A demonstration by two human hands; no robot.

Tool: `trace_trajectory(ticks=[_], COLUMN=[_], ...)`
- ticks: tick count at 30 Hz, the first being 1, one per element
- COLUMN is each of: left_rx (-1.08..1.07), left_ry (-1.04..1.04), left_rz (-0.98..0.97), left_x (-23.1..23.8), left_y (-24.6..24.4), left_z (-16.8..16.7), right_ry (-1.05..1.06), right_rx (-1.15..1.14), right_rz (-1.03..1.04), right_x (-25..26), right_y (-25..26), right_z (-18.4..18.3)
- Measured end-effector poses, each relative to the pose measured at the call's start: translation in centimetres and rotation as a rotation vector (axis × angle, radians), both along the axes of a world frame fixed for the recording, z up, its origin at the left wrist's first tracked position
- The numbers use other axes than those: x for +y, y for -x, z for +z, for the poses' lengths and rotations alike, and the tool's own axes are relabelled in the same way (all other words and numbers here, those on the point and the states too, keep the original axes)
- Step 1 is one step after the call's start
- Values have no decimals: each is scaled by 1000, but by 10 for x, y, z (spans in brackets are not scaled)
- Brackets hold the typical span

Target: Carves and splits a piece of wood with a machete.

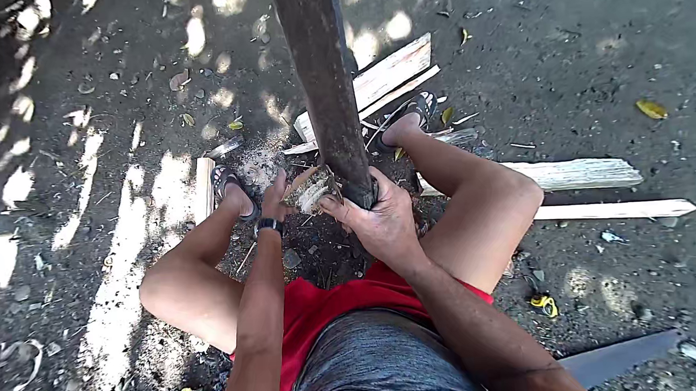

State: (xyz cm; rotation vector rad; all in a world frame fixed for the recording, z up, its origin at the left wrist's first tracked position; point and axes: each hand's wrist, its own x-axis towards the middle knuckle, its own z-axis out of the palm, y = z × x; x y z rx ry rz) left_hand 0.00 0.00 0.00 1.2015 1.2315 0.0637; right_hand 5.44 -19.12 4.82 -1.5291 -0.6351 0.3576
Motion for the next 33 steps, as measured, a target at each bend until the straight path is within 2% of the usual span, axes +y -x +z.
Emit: trace_trajectory(ticks=[3, 5, 7, 10, 14, 17, 20, 23, 30, 33], left_rx=[-305, -409, -481, -516, -548, -507, -649, -680, -585, -517], left_ry=[-470, -695, -858, -1057, -1021, -948, -921, -927, -1013, -1072], left_rz=[-128, -241, -327, -330, -331, -360, -333, -316, -295, -292], left_x=[-3, -10, -26, -45, -40, -27, -7, 2, -8, -13], left_y=[61, 85, 92, 84, 85, 90, 82, 76, 66, 66], left_z=[-2, 20, 44, 61, 67, 77, 76, 77, 80, 76], right_ry=[10, -22, -48, -40, 20, -57, -148, -200, 25, -19], right_rx=[-7, -6, -9, -19, -120, -164, -247, -316, -356, -374], right_rz=[-14, -6, 19, 82, 139, 147, 109, 86, 79, 67], right_x=[8, 13, 18, 23, 10, -7, -21, -32, -22, -21], right_y=[-7, -9, -5, 3, -6, -12, -12, -5, 2, 5], right_z=[2, 2, 2, 2, 6, 20, 36, 39, 27, 38])
